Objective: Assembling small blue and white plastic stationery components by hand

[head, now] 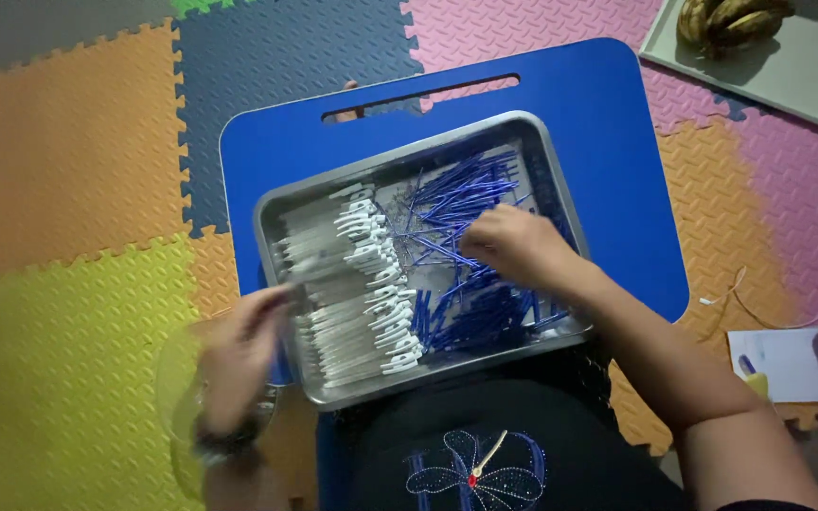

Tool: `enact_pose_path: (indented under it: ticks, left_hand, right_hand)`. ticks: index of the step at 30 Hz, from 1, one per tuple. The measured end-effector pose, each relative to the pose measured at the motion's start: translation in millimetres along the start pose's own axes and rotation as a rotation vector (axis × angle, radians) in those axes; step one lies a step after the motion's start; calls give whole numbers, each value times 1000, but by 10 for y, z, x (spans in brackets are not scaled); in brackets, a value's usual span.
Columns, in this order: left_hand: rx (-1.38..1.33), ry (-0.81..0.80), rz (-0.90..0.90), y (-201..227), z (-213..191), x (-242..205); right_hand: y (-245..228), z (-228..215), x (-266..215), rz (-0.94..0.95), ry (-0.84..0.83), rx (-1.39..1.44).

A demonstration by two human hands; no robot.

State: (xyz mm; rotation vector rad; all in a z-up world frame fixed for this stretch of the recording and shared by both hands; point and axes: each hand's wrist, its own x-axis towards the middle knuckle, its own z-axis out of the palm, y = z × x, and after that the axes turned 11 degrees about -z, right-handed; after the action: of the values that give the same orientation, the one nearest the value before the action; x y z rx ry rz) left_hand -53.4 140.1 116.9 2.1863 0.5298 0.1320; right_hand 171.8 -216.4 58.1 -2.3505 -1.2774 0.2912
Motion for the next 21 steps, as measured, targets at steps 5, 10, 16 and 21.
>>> enact_pose_path:
  ticks: [5,10,16,21]
  left_hand:
    - [271,101,-494,-1143,-989,-316]
    - [284,-74,-797,-2601,-1224,-405]
    - [602,378,-442,-1413,-608,-228]
    - [138,2,125,-524,388,-44]
  right_hand:
    - [69,369,-143,-379,-8,-225]
    - [172,577,-99,-386,-89,-441]
    - [133,538,-172,-334,-153,-430]
    - [141,462,-211,-401,136,-504]
